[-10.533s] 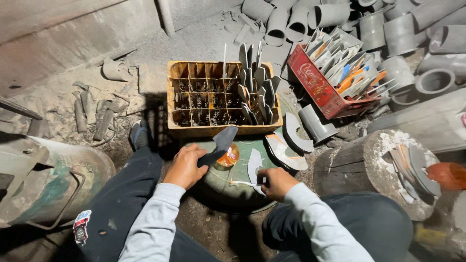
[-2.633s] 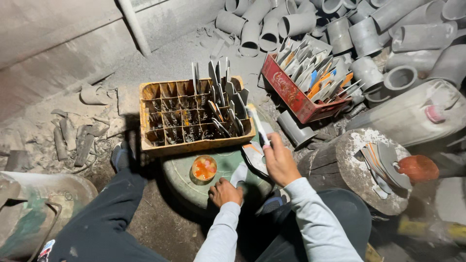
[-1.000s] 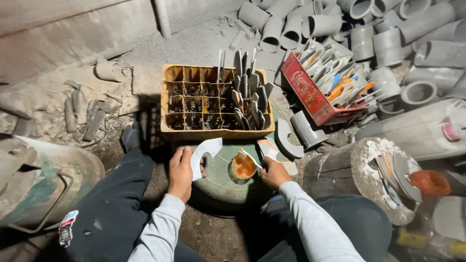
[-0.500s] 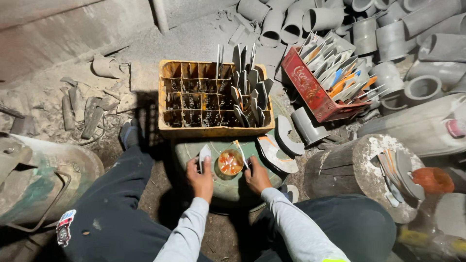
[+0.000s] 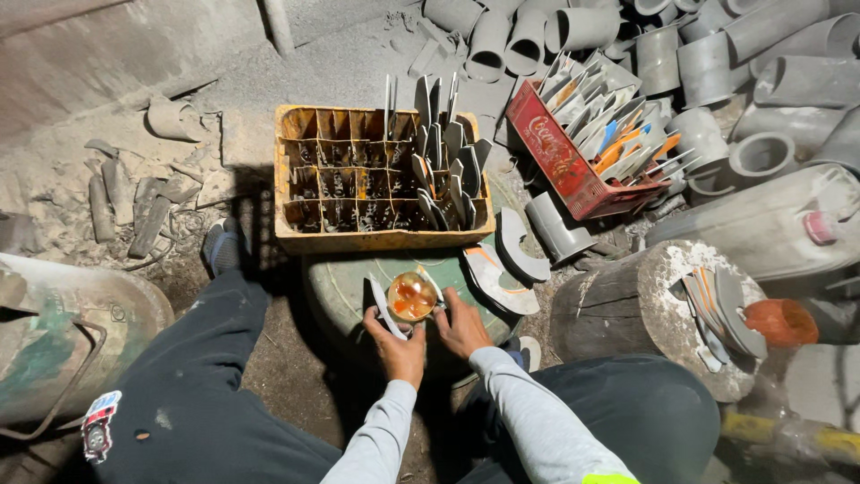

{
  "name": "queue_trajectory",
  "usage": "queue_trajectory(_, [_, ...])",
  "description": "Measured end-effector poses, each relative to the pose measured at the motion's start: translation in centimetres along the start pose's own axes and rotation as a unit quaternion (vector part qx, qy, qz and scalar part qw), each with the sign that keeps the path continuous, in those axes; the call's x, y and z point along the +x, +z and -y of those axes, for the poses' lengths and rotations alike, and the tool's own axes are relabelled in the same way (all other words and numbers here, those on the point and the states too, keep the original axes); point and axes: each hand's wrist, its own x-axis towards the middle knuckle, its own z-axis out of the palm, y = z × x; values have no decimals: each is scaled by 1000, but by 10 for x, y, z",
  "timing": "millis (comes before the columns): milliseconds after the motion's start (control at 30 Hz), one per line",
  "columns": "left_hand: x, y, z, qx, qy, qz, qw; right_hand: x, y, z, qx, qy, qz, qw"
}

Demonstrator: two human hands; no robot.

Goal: The person applies an orange adhesive to curved plastic or ceramic parts using a toothbrush. They pick up each part, brush the adhesive onto its surface, and place it into a compartmentalized tray. The process is repeated for multiple parts throughout the clip.

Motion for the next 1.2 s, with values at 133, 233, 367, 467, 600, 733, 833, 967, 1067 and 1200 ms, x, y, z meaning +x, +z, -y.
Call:
queue_trajectory(133, [8,-1,-8,25,-42,4,999,-7,-10,23,-77,86,13,993])
queue_trajectory(233, [11,1,-7,36,-131,34,990,-7,-18,35,-106,57,11,993])
queue_trajectory(367, [16,4,2,28,1,-16,999,-7,-29,49,-91,63,40,993])
queue_trajectory(467, [25,0,8,2,4,-26,1000,-5,-52,58,2,15,46,999])
queue_trajectory(600, [45,-31,-4,9,35,-63,997,-6,-103,81,67,-37,25,997])
queue_trajectory(733, [59,-67,-50,-139,-74,-54,986,-27,-133,120,137,-78,-49,986])
queue_trajectory(833, [42,-91,-93,-237,-97,70,964,-44,-135,139,110,-52,-22,992])
queue_trajectory(967, [17,-102,-137,-260,-82,136,953,-45,-125,141,97,-66,-30,993])
queue_trajectory(1067, [13,-101,-151,-275,-97,152,944,-43,-112,135,87,-36,-62,994])
queue_trajectory(1200, [19,-96,-150,-291,-103,153,939,-42,-106,131,112,-105,-40,987])
